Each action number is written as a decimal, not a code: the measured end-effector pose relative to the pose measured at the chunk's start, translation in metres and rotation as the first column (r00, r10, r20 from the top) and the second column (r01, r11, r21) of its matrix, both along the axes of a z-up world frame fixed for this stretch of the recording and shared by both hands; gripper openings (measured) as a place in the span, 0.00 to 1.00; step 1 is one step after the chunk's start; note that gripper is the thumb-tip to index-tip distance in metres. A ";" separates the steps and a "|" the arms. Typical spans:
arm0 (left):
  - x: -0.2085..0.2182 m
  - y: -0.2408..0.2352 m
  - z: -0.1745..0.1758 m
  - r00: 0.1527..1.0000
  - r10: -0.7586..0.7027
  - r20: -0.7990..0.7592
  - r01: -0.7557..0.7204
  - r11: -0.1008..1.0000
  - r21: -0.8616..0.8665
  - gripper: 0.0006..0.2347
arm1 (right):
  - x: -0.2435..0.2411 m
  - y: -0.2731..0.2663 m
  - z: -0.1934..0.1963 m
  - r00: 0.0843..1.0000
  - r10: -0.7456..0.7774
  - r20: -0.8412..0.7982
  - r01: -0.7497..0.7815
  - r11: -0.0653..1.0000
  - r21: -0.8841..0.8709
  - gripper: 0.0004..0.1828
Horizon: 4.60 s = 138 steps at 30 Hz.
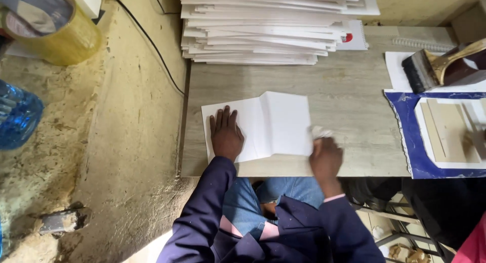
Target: Assembling paper folders by applying adhesive to templates and folding them into shape.
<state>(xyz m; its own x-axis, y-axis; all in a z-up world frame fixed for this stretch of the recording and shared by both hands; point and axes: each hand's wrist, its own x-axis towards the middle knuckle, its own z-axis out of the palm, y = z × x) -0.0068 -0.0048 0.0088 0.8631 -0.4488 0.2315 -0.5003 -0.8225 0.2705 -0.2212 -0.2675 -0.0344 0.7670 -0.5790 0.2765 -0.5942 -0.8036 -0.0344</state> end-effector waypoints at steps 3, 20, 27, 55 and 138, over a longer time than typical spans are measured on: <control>0.001 0.002 -0.008 0.999 -0.013 0.046 0.013 1.000 -0.012 0.19 | -0.001 0.039 0.027 0.984 0.169 0.054 -0.171 0.985 0.033 0.10; -0.059 -0.048 0.001 0.955 -0.283 -0.091 0.286 0.958 0.031 0.24 | -0.062 -0.074 0.039 0.941 -0.252 0.226 0.085 0.822 0.563 0.12; -0.070 -0.065 0.001 0.913 -0.360 -0.189 0.370 0.929 0.016 0.26 | -0.034 -0.067 0.067 0.867 -0.155 0.473 -0.171 0.799 0.576 0.15; -0.039 -0.006 -0.069 0.825 -0.554 0.110 0.530 0.692 -0.489 0.20 | 0.197 -0.011 0.017 0.765 0.642 -0.045 -0.597 0.734 0.325 0.27; -0.014 0.006 -0.004 0.946 -0.258 -0.198 0.287 0.948 0.137 0.30 | 0.069 0.019 0.100 0.886 0.451 -0.108 -0.337 0.787 0.517 0.24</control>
